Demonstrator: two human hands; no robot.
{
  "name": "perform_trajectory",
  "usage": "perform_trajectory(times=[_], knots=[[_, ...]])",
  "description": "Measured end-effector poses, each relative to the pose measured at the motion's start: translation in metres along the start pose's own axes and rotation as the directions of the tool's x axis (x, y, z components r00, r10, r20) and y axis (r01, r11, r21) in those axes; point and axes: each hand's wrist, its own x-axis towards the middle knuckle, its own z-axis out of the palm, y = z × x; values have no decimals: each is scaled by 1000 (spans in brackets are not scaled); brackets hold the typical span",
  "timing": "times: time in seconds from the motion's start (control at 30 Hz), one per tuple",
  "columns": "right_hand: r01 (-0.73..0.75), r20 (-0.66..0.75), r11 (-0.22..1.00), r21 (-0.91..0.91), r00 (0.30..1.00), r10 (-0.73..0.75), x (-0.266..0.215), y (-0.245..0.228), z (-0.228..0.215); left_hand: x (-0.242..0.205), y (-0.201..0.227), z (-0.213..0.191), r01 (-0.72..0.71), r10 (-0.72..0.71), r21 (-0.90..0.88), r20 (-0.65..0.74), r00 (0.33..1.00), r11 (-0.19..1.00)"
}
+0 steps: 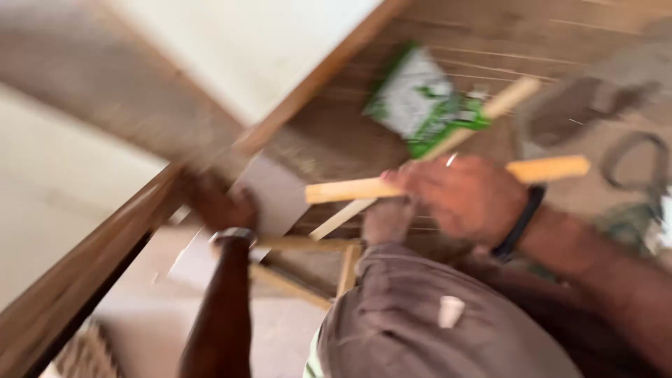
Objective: The person sits on the floor, squeezes adhesive from a tube onto a board, and spreads it with a wooden stick. They then position a wooden strip against a drawer box and hammer nails to attach the strip.
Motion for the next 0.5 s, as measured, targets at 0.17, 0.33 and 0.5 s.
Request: perform_trajectory(times=[0.17, 0.33, 0.5], knots=[[-575, 203, 783, -238, 759, 619, -189, 95, -99, -6, -20, 26, -118, 125, 54, -163, 979, 992], [-830, 213, 409, -379, 352, 911, -321, 131, -120, -11, -7, 20, -159, 187, 163, -176, 967, 974], [-867, 225, 433, -248, 384, 896, -404, 184, -81, -17, -20, 18, -279, 341, 408, -86, 936, 869]])
